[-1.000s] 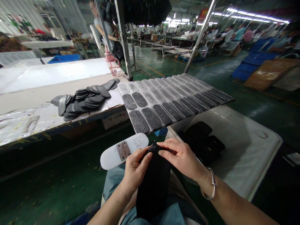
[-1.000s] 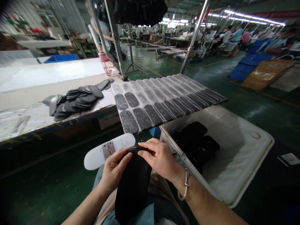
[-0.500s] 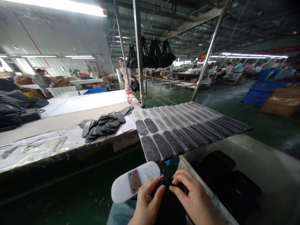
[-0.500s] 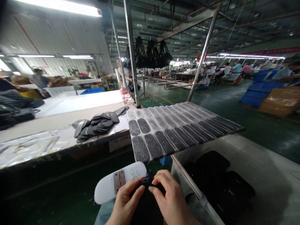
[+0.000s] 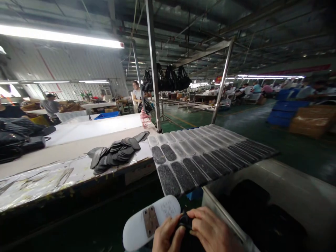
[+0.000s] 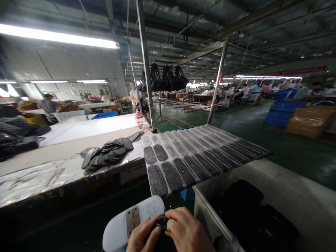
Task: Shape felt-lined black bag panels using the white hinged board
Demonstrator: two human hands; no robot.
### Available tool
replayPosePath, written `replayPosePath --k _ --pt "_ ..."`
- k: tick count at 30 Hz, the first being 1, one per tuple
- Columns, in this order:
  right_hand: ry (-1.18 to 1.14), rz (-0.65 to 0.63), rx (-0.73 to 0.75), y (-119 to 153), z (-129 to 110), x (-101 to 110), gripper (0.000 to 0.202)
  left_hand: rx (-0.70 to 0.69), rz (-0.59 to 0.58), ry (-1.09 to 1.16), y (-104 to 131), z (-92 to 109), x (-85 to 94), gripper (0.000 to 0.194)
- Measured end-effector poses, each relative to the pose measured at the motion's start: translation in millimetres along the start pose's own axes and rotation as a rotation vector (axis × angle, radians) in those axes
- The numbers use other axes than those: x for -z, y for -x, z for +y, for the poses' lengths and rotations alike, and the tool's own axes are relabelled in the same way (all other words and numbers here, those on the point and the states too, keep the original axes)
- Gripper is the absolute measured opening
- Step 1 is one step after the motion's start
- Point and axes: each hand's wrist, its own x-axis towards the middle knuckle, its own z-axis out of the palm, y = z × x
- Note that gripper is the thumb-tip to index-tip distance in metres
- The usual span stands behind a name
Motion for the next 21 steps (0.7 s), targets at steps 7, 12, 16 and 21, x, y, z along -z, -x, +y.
replayPosePath --k 7,12,16,21 --pt "-0.235 -0.031 -0.336 -13.5 -12.6 12.0 0.011 0.043 -0.183 0.039 -7.4 31.5 11.4 0.027" --pt "-0.484 -0.019 -0.673 -16.2 -0.9 6.9 0.022 0.125 -0.152 0.051 -5.1 28.4 8.7 0.026" --pt "-0.695 0.081 -0.827 4.1 4.5 5.6 0.032 0.17 -0.105 0.066 -3.0 22.3 9.1 0.026" --pt "-0.436 0.027 -0.777 34.4 -13.6 11.3 0.035 0.217 -0.098 0.071 -1.3 18.6 8.4 0.027"
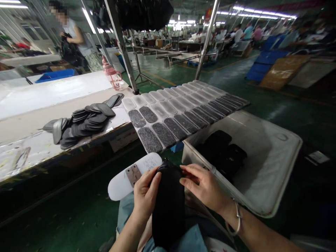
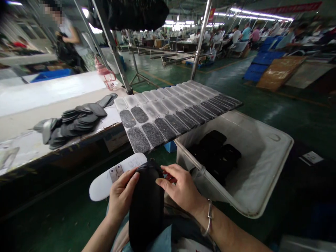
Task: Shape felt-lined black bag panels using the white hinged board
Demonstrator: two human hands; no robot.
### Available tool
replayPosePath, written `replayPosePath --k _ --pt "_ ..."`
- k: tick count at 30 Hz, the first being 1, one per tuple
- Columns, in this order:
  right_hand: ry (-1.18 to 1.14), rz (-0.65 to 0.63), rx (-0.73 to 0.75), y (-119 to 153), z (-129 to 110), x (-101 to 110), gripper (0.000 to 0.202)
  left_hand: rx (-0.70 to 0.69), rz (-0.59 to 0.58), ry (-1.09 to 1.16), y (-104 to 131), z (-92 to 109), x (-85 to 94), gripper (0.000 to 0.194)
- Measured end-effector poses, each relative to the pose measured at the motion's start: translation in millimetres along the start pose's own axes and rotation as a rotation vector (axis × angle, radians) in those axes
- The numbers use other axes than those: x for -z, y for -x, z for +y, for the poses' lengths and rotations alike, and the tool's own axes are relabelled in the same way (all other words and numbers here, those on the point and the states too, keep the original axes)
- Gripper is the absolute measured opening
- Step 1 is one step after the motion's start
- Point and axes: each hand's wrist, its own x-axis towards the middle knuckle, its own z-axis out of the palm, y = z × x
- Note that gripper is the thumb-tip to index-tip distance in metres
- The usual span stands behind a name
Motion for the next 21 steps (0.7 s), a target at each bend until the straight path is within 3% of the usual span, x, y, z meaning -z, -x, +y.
replayPosePath --k 8,17,21 --pt "0.185 0.091 0.112 6.5 -11.5 -12.5 0.016 0.052 0.05 0.049 -2.7 5.2 -6.3 0.034" --pt "0.182 0.06 0.084 6.0 -6.8 -14.6 0.021 0.276 0.037 0.274 -3.7 3.4 -9.4 0.042" --pt "0.159 0.113 0.08 3.4 -5.9 -13.1 0.033 0.28 -0.015 0.335 0.7 7.3 -7.7 0.042"
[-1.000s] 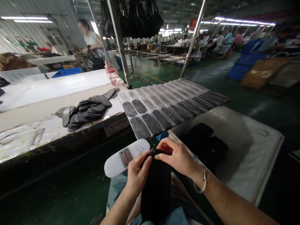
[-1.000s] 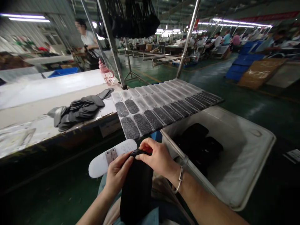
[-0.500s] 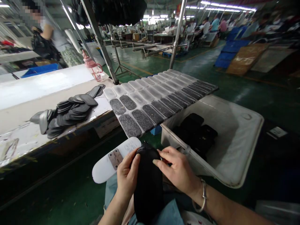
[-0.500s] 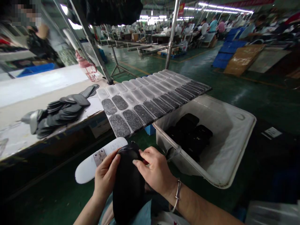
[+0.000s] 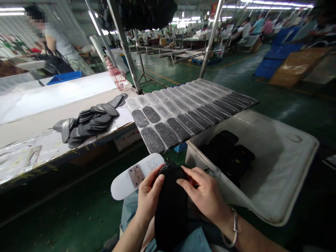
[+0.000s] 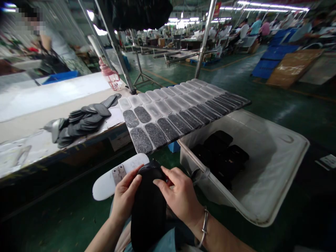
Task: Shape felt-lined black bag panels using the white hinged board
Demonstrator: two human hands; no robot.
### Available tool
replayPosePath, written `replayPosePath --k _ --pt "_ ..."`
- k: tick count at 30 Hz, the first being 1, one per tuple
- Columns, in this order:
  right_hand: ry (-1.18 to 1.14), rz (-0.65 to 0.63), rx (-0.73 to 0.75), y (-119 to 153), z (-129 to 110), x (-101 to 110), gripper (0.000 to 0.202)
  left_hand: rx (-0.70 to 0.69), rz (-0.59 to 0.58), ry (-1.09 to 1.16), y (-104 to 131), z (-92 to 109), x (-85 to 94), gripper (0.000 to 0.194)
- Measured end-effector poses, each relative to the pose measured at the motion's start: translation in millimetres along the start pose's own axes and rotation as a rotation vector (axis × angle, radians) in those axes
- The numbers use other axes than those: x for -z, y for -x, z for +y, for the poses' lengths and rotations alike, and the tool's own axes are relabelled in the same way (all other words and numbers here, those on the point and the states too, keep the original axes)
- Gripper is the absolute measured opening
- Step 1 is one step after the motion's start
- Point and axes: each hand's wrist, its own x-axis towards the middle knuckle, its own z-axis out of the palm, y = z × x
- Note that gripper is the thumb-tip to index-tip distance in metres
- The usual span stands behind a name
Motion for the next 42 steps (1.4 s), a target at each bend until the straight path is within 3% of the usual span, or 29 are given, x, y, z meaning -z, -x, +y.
replayPosePath --k 4,8,20,30,34,37,39,42 --pt "-0.021 0.007 0.047 -3.3 0.6 2.4 0.019 -0.023 -0.099 0.103 6.2 -1.1 4.2 0.039" --pt "-0.031 0.048 0.095 -3.3 3.0 1.8 0.016 0.006 -0.112 0.17 9.0 -7.0 5.3 0.039" --pt "-0.06 0.095 0.068 -1.9 -4.6 0.7 0.012 0.193 -0.048 0.39 8.9 3.4 -0.2 0.026" --pt "-0.15 0.093 0.061 -2.2 -5.7 -3.0 0.01 0.146 0.082 0.334 14.7 6.7 -3.5 0.028" --pt "-0.133 0.041 0.041 -3.7 -2.6 2.5 0.013 0.069 -0.055 0.198 8.0 10.2 3.4 0.033" --pt "-0.106 -0.07 0.068 -11.8 -2.3 10.2 0.038 0.06 -0.262 0.086 -2.2 13.3 11.7 0.045" --pt "-0.077 -0.138 0.128 -17.4 -3.9 13.7 0.044 0.05 -0.362 0.03 -7.6 15.4 13.6 0.04" --pt "-0.037 -0.14 0.168 -20.6 -7.1 13.3 0.033 -0.012 -0.344 -0.023 -10.6 17.7 8.7 0.03"
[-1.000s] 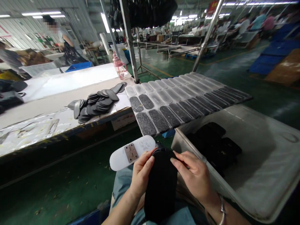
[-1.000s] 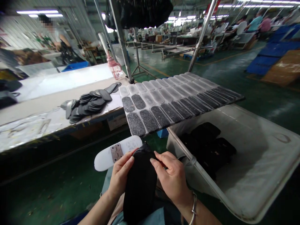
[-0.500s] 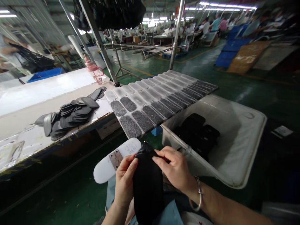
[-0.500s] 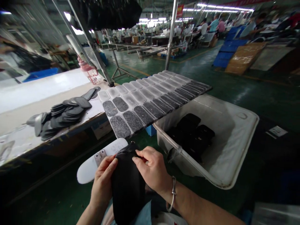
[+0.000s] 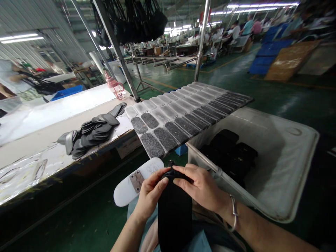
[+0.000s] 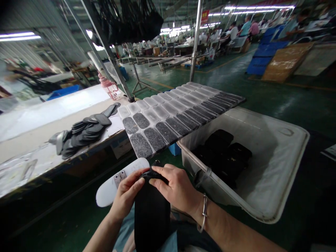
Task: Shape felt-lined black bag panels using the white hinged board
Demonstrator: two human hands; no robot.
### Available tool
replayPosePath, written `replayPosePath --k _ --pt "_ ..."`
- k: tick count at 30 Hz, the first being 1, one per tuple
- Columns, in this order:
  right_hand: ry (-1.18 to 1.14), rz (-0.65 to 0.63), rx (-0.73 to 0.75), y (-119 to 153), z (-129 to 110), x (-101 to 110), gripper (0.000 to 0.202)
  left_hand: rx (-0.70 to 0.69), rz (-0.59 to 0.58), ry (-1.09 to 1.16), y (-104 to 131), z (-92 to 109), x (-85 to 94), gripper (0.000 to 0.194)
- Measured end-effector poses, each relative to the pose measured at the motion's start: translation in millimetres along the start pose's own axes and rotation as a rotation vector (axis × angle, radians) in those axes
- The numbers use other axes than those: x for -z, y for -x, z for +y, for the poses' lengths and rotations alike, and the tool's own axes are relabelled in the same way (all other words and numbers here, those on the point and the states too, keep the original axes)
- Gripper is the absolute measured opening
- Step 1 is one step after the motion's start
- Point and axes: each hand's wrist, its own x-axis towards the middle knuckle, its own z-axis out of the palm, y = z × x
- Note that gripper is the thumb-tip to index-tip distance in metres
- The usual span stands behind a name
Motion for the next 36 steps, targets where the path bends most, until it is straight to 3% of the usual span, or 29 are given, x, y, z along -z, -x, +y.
replayPosePath --k 5,14,20,22,26,29,32,36 --pt "0.002 0.047 0.01 2.9 -1.6 -7.7 0.028 -0.1 0.131 -0.108 -1.5 2.3 -11.6 0.019" --pt "-0.036 0.039 -0.008 1.7 2.0 -8.2 0.021 -0.139 0.184 -0.252 -6.5 6.7 -18.0 0.018" --pt "-0.037 0.004 -0.002 -6.7 8.9 -2.8 0.023 -0.125 0.036 -0.281 -17.2 12.1 -10.7 0.027" --pt "-0.052 0.016 -0.016 -11.1 13.4 -2.2 0.025 -0.145 0.04 -0.302 -23.1 12.0 -8.2 0.029" --pt "-0.232 0.064 -0.239 -8.1 23.7 -3.6 0.042 -0.065 0.183 -0.201 -32.2 4.2 -8.0 0.027" --pt "-0.377 0.091 -0.351 10.1 28.7 -7.3 0.043 -0.053 0.292 -0.145 -33.8 -7.5 -9.5 0.028" --pt "-0.27 0.092 -0.381 34.2 28.4 -13.9 0.033 -0.057 0.36 -0.115 -32.7 -20.0 -11.4 0.031" --pt "-0.021 0.113 -0.272 50.7 19.6 -21.0 0.019 -0.069 0.43 -0.116 -30.9 -25.6 -16.4 0.032"
